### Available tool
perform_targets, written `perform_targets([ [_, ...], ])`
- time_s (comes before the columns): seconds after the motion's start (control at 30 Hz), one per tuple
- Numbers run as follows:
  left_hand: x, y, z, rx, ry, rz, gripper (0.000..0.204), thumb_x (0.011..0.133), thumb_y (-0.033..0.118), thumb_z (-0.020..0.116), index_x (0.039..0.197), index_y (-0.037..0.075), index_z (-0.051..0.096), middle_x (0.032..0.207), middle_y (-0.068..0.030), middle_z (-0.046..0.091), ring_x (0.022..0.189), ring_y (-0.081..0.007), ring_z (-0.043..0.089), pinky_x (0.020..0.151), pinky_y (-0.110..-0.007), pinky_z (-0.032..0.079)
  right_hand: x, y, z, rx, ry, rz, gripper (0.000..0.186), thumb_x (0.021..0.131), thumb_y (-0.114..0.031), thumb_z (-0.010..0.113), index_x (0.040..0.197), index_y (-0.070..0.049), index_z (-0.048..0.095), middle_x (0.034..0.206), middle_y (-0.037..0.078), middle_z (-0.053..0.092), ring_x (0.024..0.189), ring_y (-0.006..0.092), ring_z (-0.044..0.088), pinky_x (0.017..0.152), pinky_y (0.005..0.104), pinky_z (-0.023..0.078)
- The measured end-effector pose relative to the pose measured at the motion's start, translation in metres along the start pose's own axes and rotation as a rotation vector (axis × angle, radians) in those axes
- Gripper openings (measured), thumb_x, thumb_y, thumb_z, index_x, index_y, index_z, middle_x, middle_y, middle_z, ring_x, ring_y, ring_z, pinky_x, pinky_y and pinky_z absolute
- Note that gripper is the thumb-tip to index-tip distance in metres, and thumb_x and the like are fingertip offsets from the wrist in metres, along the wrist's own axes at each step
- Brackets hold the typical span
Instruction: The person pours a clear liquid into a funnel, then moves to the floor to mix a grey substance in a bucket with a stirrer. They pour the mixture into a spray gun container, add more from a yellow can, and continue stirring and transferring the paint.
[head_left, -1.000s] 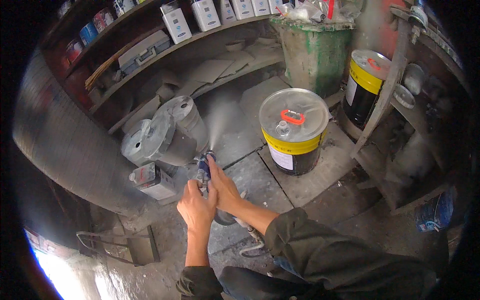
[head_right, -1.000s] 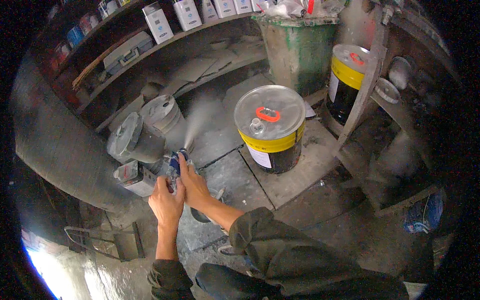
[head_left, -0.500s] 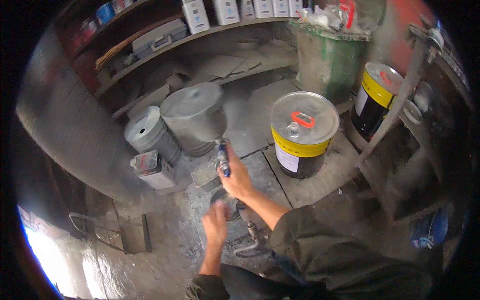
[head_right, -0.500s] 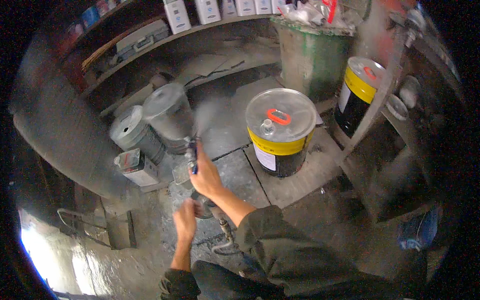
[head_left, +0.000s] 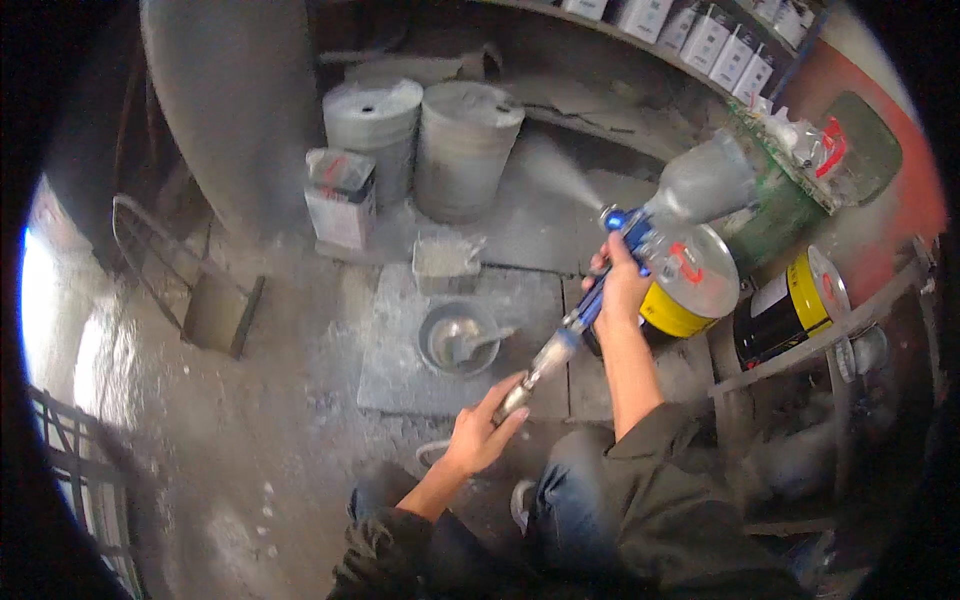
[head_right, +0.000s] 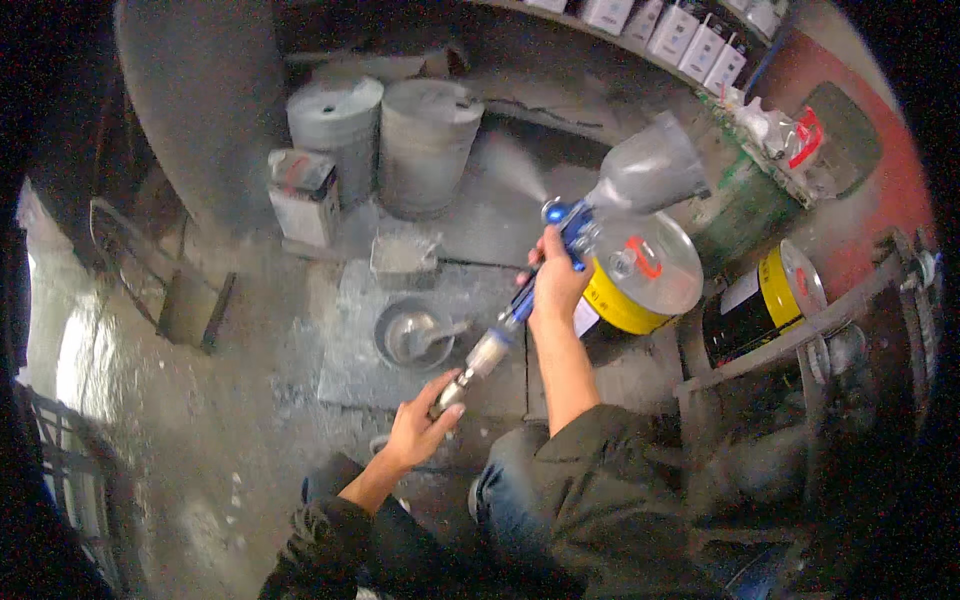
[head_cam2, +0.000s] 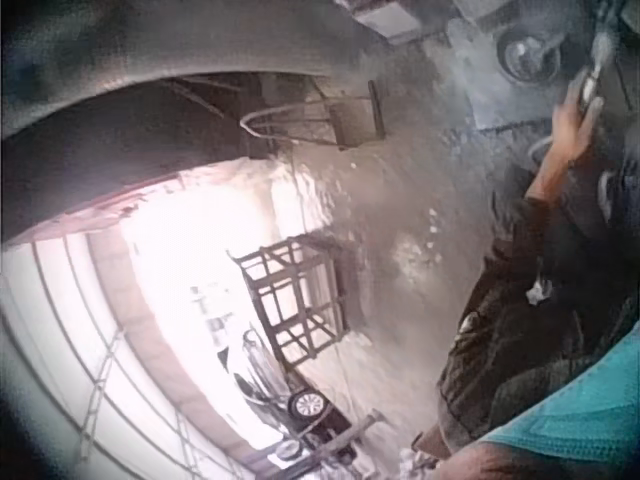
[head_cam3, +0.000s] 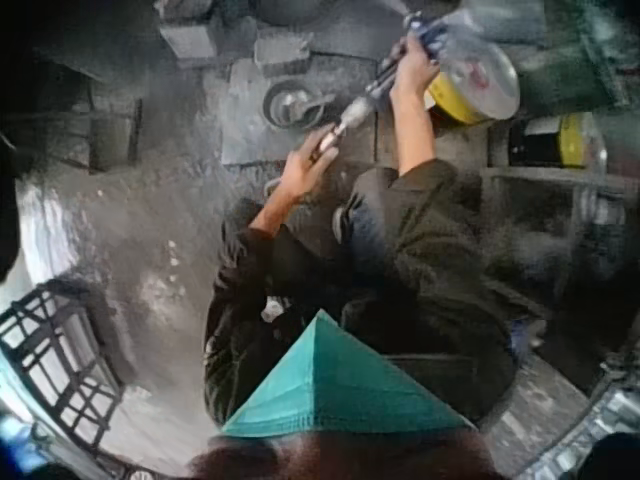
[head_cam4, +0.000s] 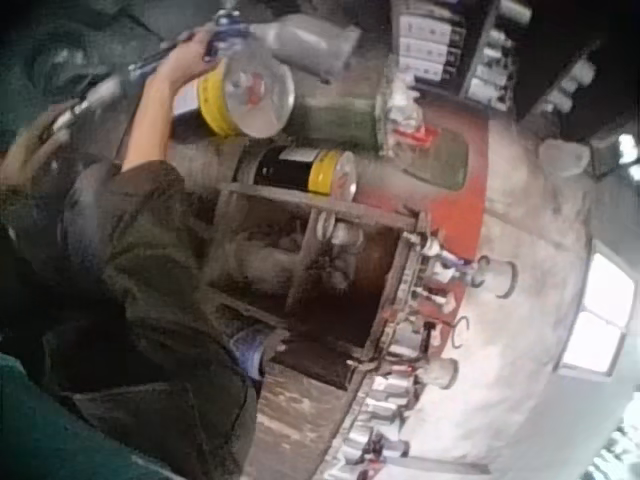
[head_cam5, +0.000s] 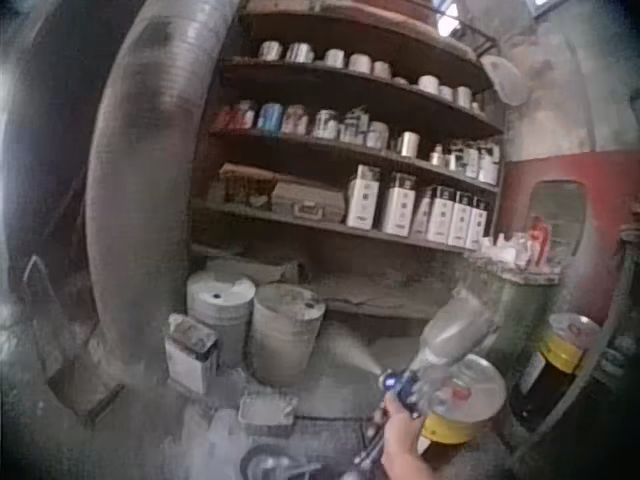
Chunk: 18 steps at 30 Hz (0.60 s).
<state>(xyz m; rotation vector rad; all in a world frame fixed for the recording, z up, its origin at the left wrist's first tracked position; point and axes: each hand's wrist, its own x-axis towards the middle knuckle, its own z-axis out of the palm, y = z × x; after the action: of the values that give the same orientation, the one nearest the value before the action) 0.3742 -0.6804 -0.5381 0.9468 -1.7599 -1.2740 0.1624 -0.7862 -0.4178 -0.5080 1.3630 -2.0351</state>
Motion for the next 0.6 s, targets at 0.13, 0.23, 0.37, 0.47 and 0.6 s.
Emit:
perform_targets([
  [0.13, -0.012, 0.022, 0.000, -0.052, 0.047, -0.112, 0.051, 0.092, 0.026, 0.067, 0.139, 0.015, 0.051, 0.101, -0.0148, 0.071, 0.085, -0.0284, 0.072, 0.077, -0.036, 0.054, 0.000, -0.001, 0.012, -0.077, -0.011, 0.018, 0.019, 0.092, -0.026, 0.069, 0.100, -0.011, 0.061, 0.082, 0.002, 0.059, 0.065, 0.0143, 0.059, 0.046, 0.0323, 0.050],
  [0.23, -0.023, 0.018, 0.009, -0.039, 0.179, -0.107, 0.048, 0.088, 0.032, 0.073, 0.130, 0.013, 0.058, 0.087, -0.0151, 0.071, 0.077, -0.0304, 0.072, 0.070, -0.037, 0.055, 0.005, 0.004, -0.003, -0.197, -0.115, 0.137, 0.021, 0.092, -0.030, 0.069, 0.097, -0.011, 0.061, 0.080, 0.002, 0.057, 0.067, 0.0153, 0.059, 0.053, 0.0340, 0.054],
  [0.37, -0.021, 0.041, 0.021, -0.033, 0.398, 0.011, 0.042, 0.085, 0.042, 0.074, 0.117, 0.015, 0.067, 0.070, -0.0148, 0.068, 0.069, -0.0373, 0.068, 0.061, -0.044, 0.054, 0.017, -0.021, -0.027, 0.287, -0.343, 0.292, 0.034, 0.098, -0.024, 0.060, 0.069, -0.014, 0.044, 0.058, -0.005, 0.040, 0.046, 0.0074, 0.036, 0.049, 0.0248, 0.035],
  [0.47, -0.026, 0.051, -0.002, -0.153, 0.424, -0.072, 0.034, 0.086, 0.031, 0.075, 0.111, 0.008, 0.069, 0.073, -0.0100, 0.069, 0.062, -0.0175, 0.064, 0.058, -0.033, 0.051, -0.012, -0.027, 0.004, 0.353, -0.395, 0.292, 0.039, 0.099, -0.017, 0.056, 0.065, -0.015, 0.037, 0.058, -0.006, 0.031, 0.050, 0.0077, 0.032, 0.050, 0.0253, 0.032],
  [0.6, -0.036, 0.044, -0.007, -0.294, 0.416, -0.129, 0.032, 0.088, 0.025, 0.073, 0.110, 0.003, 0.069, 0.073, -0.0069, 0.067, 0.064, -0.0064, 0.056, 0.061, -0.027, 0.050, -0.027, -0.031, 0.016, 0.384, -0.459, 0.264, 0.039, 0.099, -0.014, 0.054, 0.065, -0.015, 0.035, 0.058, -0.006, 0.028, 0.050, 0.0078, 0.028, 0.050, 0.0257, 0.030],
])
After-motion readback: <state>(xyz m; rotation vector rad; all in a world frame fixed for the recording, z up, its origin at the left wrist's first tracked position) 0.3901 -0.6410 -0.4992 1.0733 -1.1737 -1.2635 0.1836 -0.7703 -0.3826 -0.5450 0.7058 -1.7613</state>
